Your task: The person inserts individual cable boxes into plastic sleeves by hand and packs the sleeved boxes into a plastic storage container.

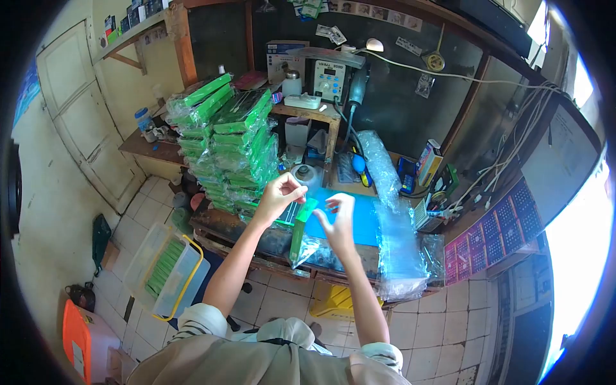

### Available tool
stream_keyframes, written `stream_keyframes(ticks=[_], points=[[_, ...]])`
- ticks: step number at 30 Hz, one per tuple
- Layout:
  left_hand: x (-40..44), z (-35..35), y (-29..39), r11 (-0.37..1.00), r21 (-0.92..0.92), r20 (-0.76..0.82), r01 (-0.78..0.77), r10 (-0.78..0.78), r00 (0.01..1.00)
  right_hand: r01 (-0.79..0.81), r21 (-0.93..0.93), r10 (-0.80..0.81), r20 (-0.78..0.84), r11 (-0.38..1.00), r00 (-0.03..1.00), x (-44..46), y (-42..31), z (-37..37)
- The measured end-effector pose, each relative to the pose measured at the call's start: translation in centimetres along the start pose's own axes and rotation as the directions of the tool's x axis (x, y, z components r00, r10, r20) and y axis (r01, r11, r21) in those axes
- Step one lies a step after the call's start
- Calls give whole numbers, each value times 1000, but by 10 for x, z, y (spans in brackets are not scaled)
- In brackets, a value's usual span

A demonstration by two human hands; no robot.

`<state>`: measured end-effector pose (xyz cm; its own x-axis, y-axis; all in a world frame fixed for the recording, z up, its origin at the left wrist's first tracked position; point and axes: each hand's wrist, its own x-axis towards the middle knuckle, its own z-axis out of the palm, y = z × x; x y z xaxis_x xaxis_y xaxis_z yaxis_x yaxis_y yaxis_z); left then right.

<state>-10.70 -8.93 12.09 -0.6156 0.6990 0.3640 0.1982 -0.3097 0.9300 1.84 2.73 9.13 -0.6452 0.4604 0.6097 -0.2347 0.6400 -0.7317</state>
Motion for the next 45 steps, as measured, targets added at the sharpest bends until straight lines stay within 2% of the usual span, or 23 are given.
stream_keyframes(ticks=[1, 3, 4, 7, 9, 10, 11, 13, 15, 16, 19, 21, 23, 26, 27, 29, 31, 33, 34, 35, 38, 41, 45], points=[[1, 2, 2, 1000, 0, 8, 2, -2, 1000, 52, -56, -48, 70, 997, 996, -4, 2, 7], [1, 6, 7, 993, -110, -5, 40, -41, 999, 28, -68, -20, 121, 997, 992, -11, 2, 19], [1, 7, 9, 995, -93, 1, 38, -38, 999, 27, -67, -18, 121, 997, 992, -12, 0, 24], [0, 11, 9, 992, -125, -19, 20, -22, 1000, -34, -41, 37, 77, 999, 996, -12, 1, 33], [-1, 9, 8, 993, -114, -5, 27, -28, 1000, -153, -38, 155, 38, 987, 987, -10, 4, 35], [-3, 9, 9, 983, -182, 4, 9, -9, 1000, -65, -67, 64, -16, 996, 998, -8, 2, 35], [-6, 8, 10, 968, -250, 11, -8, 11, 1000, -101, -61, 99, -27, 993, 995, -6, -1, 33], [-13, 3, 3, 970, -238, 9, -43, 47, 999, -95, -57, 91, -82, 994, 992, -1, -8, 27], [-24, 3, -5, 972, -83, -387, -219, 171, 906, -144, -50, 139, -107, 988, 985, 4, -18, 18], [-31, 2, -12, 982, 37, -436, -183, 181, 882, -185, 47, 190, -129, 982, 973, 5, -13, 17], [-31, 3, -36, 984, 117, -321, -137, 168, 932, -170, 152, 189, -124, 974, 974, 14, -21, 5], [-24, 6, -45, 994, -16, -127, -109, 106, 986, -141, 231, 170, -111, 963, 979, 22, -25, -1], [-20, 10, -30, 983, 180, 5, -34, 34, 999, -153, 302, 202, -135, 941, 970, 29, -31, -7], [-11, 20, -44, 997, 60, -62, -58, 61, 996, -166, 401, 234, -127, 901, 964, 35, -30, -20], [-10, 26, -40, 997, 57, -58, -57, 60, 997, -166, 398, 235, -130, 902, 963, 34, -29, -21], [-7, 40, -24, 993, -50, -262, -107, 90, 961, -150, 337, 221, -186, 930, 957, 31, -20, -21], [-5, 44, -24, 993, 18, -309, -118, 118, 944, -142, 154, 171, -201, 978, 964, 14, -7, -14], [-6, 47, -26, 990, 68, -423, -122, 139, 895, -257, 166, 277, -111, 952, 954, -1, -8, -8], [-7, 46, -27, 971, 209, -426, -117, 198, 883, -301, 129, 315, -101, 945, 944, -4, -10, -6], [-7, 47, -28, 971, 210, -421, -114, 195, 886, -279, 182, 309, -160, 943, 938, -7, 0, 0], [-11, 49, -30, 980, 171, -429, -101, 167, 888, -316, 120, 334, -187, 941, 924, -7, -7, 1], [-11, 48, -34, 983, 167, -447, -80, 147, 882, -264, 62, 271, -236, 962, 933, -5, -10, 6], [-18, 43, -43, 996, -13, -433, -90, 76, 898, -229, -20, 218, -246, 973, 944, -8, -5, 10]])
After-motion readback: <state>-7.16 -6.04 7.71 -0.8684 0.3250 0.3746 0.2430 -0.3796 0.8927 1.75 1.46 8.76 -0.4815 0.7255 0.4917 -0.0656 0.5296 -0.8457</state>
